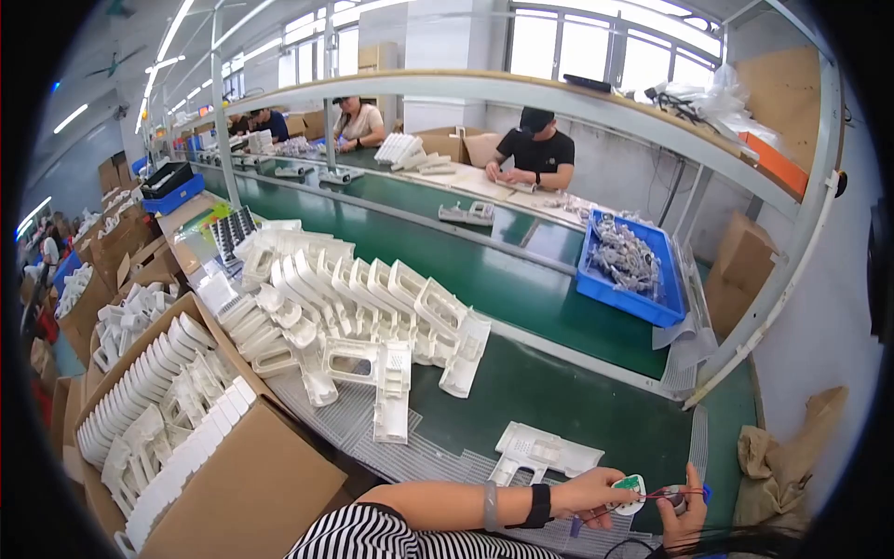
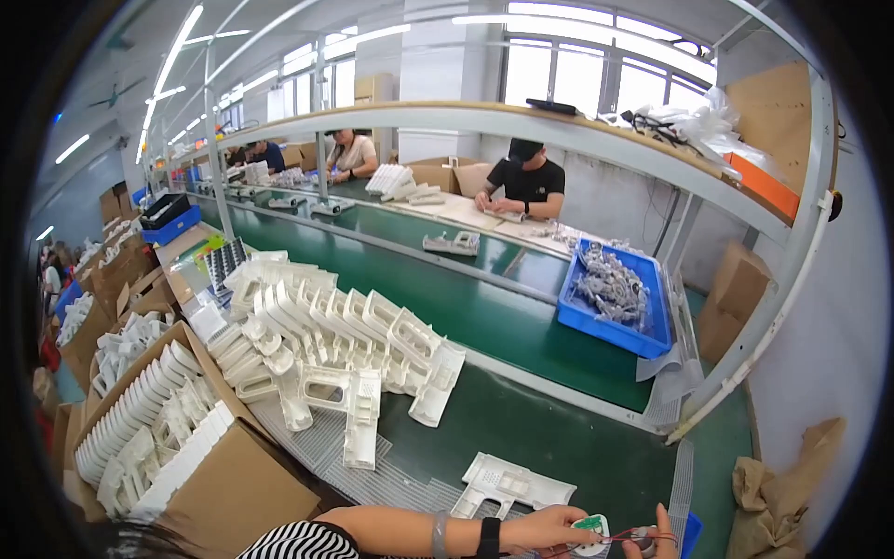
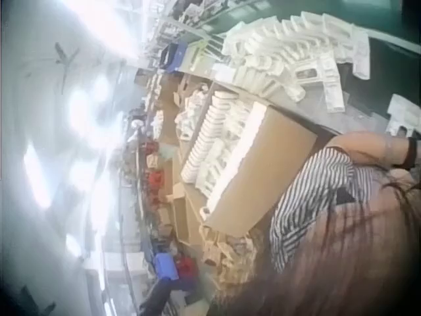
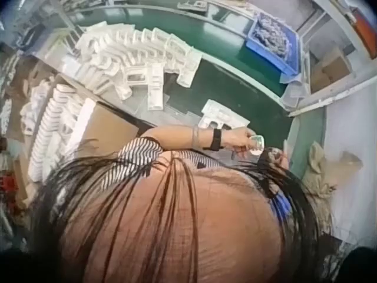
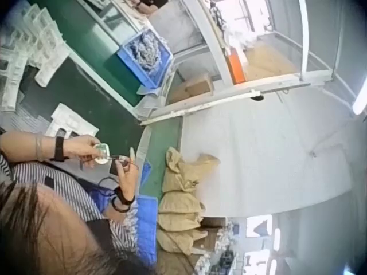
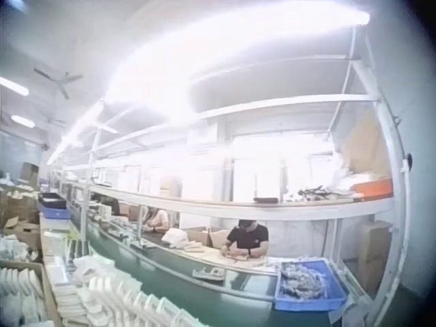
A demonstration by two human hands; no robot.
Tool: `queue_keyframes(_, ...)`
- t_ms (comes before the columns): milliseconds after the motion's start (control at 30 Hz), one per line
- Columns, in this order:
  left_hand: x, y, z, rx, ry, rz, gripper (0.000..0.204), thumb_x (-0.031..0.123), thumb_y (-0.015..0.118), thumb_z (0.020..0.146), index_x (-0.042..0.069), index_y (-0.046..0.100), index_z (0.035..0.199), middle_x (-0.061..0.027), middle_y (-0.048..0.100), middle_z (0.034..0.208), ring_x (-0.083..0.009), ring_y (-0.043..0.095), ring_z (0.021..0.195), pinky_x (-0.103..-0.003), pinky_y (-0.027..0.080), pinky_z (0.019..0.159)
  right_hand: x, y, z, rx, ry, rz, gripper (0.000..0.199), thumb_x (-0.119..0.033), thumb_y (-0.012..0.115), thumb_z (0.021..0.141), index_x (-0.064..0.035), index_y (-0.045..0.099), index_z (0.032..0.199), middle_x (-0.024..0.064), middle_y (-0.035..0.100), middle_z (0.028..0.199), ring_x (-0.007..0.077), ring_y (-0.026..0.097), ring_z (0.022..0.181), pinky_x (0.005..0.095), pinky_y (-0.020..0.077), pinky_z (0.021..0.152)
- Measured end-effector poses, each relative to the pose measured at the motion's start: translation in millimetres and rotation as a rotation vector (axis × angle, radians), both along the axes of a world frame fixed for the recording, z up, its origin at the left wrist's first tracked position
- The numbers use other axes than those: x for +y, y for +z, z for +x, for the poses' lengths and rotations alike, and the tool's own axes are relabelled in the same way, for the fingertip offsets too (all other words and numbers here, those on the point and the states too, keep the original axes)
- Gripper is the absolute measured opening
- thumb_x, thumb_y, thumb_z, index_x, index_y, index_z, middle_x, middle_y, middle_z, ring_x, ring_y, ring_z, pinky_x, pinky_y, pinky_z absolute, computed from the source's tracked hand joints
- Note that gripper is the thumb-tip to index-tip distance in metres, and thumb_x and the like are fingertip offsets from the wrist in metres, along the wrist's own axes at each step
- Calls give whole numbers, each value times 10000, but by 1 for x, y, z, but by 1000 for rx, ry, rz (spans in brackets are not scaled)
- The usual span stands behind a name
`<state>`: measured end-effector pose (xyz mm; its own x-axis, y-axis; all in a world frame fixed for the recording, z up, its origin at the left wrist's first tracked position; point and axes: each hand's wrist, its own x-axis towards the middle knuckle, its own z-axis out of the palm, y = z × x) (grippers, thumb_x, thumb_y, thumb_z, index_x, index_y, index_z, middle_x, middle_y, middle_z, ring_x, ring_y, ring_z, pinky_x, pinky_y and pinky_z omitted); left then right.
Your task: Assembling internal electronic components including a motor, wires, and circuit board into a handheld white plastic casing.
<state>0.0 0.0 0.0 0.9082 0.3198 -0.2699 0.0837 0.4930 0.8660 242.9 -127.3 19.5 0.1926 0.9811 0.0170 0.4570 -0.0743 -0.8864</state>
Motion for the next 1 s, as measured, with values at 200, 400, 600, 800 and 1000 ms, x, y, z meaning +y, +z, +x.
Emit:
queue_keyframes(200, -12, -3, 18, -67, 32, -60, 440, 389, 630, 969, 93, 487, 1260, -59, 569, 1052, -146, 677, 613, -267, 549, 459, 2, -79, 58, 269, -203, -320, 830, -13, 677, 930, 10, 196, 1606, 113, 594, 1171, 168, 593, 945, 274, 513, 789)
queue_keyframes(400, -24, -32, 42, -22, 10, -182, 459, 439, 588, 991, 131, 482, 1314, -75, 550, 1169, -172, 701, 691, -340, 581, 481, -1, -47, -4, -69, -226, 325, 1154, 10, 735, 680, -124, 129, 1652, 33, 515, 1014, 120, 494, 824, 278, 460, 758)
queue_keyframes(600, -26, -11, 21, -18, 51, -282, 386, 427, 616, 1011, 122, 612, 1248, -22, 632, 1039, -119, 653, 762, -278, 525, 582, 9, -35, 0, -287, -93, 278, 1011, -23, 751, 755, -20, 212, 1611, 92, 580, 1169, 181, 565, 926, 318, 476, 869)
queue_keyframes(800, -14, -28, -11, 21, 224, -268, 339, 379, 590, 1029, 108, 632, 1229, -12, 635, 1107, -126, 594, 974, -322, 544, 755, 76, 10, -57, -447, 75, 203, 529, 1, 778, 772, -7, 596, 1269, 215, 457, 1548, 318, 711, 969, 361, 511, 947)
queue_keyframes(1000, 2, -15, -74, -3, 492, -315, 339, 264, 589, 1044, 45, 593, 1303, -54, 651, 1187, -177, 672, 1021, -333, 589, 803, 133, 11, -112, -376, 315, -14, 967, -44, 758, 813, -72, 213, 1611, 159, 745, 1052, 349, 707, 981, 394, 533, 902)
